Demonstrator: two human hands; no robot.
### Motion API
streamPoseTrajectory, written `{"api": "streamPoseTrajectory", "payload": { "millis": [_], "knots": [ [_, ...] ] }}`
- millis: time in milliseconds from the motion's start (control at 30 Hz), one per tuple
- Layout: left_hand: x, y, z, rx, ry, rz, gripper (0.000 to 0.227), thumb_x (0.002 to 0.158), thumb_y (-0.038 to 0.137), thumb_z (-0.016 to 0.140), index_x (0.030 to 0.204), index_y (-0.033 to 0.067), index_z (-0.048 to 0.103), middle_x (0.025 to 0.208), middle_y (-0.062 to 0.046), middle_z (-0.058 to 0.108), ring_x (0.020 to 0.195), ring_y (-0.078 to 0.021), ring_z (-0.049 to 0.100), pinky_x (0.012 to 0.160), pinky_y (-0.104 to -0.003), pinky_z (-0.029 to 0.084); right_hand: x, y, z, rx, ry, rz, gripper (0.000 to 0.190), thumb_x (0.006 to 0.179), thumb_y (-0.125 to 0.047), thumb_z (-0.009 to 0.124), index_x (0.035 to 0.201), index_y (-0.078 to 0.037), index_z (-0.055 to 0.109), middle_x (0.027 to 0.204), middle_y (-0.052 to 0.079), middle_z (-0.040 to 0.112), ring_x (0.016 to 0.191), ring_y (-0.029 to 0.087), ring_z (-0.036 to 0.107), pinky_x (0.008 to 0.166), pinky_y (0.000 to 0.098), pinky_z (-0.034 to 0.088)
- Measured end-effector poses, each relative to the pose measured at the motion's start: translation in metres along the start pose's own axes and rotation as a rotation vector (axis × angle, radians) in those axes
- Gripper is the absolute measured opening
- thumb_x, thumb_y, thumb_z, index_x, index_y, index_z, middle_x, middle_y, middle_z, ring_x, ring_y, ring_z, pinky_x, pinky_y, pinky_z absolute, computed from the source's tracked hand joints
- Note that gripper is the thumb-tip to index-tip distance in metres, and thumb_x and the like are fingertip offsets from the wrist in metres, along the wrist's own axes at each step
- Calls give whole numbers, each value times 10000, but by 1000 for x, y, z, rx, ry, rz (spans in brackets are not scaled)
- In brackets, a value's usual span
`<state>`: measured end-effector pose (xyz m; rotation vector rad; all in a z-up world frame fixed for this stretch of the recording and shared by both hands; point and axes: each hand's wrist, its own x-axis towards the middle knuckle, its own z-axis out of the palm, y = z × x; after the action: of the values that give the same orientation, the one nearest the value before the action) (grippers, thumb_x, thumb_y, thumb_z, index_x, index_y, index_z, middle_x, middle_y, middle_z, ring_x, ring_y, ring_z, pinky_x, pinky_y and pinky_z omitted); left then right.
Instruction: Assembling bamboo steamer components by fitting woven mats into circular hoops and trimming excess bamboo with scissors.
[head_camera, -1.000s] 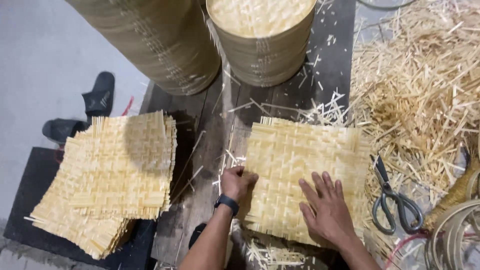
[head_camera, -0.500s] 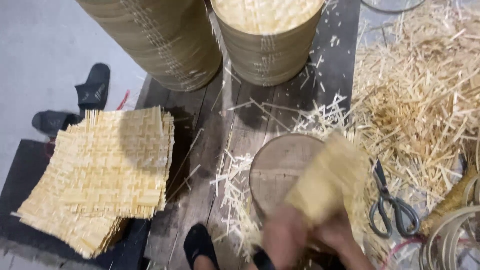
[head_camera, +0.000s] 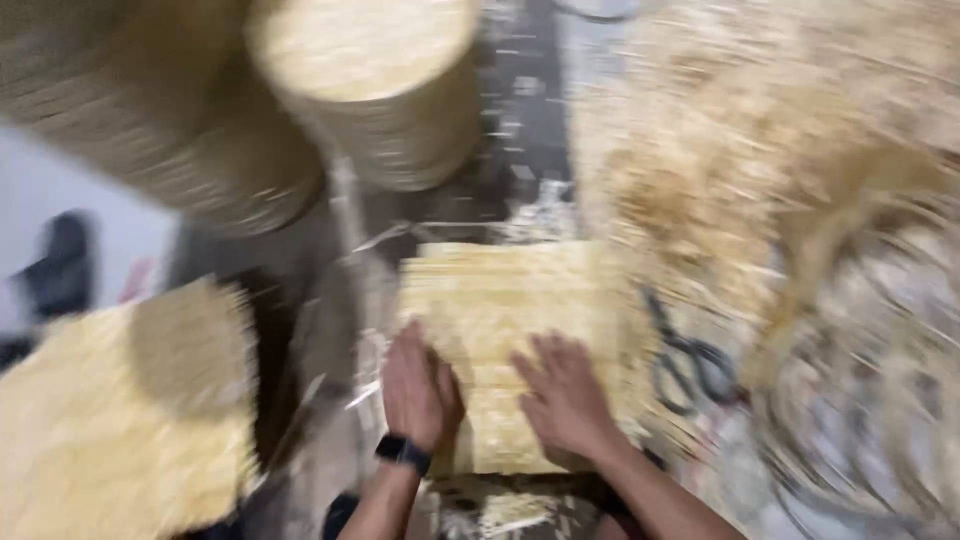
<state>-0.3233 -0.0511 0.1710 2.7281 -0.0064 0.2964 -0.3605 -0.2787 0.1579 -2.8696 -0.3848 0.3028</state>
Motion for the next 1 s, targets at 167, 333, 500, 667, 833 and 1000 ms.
{"api": "streamPoseTrajectory", "payload": {
  "millis": [167, 333, 500, 667, 833, 1000],
  "knots": [
    [-69, 6, 94, 14, -295, 640, 846, 783, 13, 668, 1528, -102, 283, 1540, -335, 444, 1335, -384, 500, 1167, -588, 399, -17, 26, -5, 433, 105, -72, 516, 1041, -274, 519, 1541, -153, 469, 1616, 135, 398, 1537, 330, 263, 1270, 514, 135],
    [-50, 36, 45, -99, -625, 176, 966, 766, 65, 715, 1601, 95, 232, 1509, -370, 360, 1381, -490, 405, 1117, -461, 422, -120, 262, 84, 6, 811, 569, 567, 944, -240, 703, 1449, -62, 516, 1493, 194, 513, 1377, 352, 496, 1150, 455, 393],
    [-44, 43, 43, -77, -649, 169, 1126, 673, 118, 801, 1602, 106, 165, 1475, -316, 444, 1434, -471, 346, 1171, -478, 339, -286, 337, -26, -410, 630, 1346, 620, 836, -437, 807, 1262, -11, 662, 1162, 293, 619, 1103, 434, 596, 900, 582, 481],
    [-41, 49, 32, -12, -692, 116, 1193, 645, 137, 890, 1606, 175, 183, 1482, -321, 408, 1407, -438, 420, 1109, -441, 462, -336, 332, -75, 16, 486, 1260, 296, 976, -323, 722, 1209, -158, 800, 1186, 143, 774, 1039, 332, 726, 988, 466, 546],
    [-18, 67, 33, -44, -681, 72, 1126, 773, 291, 849, 1658, 131, 170, 1375, -303, 562, 1172, -370, 652, 978, -419, 587, -318, 285, -179, 203, 672, 954, 265, 1017, -230, 684, 1221, -74, 749, 1153, 156, 757, 1017, 253, 726, 955, 401, 553],
    [14, 144, -27, -1125, -662, -368, 905, 909, 552, 668, 1557, -28, 417, 1457, -187, 606, 1056, -270, 737, 840, -380, 634, -254, 223, -211, 1315, 654, 247, 187, 1018, -195, 643, 1104, -30, 654, 1114, 156, 671, 1099, 287, 700, 978, 484, 555]
  ]
}}
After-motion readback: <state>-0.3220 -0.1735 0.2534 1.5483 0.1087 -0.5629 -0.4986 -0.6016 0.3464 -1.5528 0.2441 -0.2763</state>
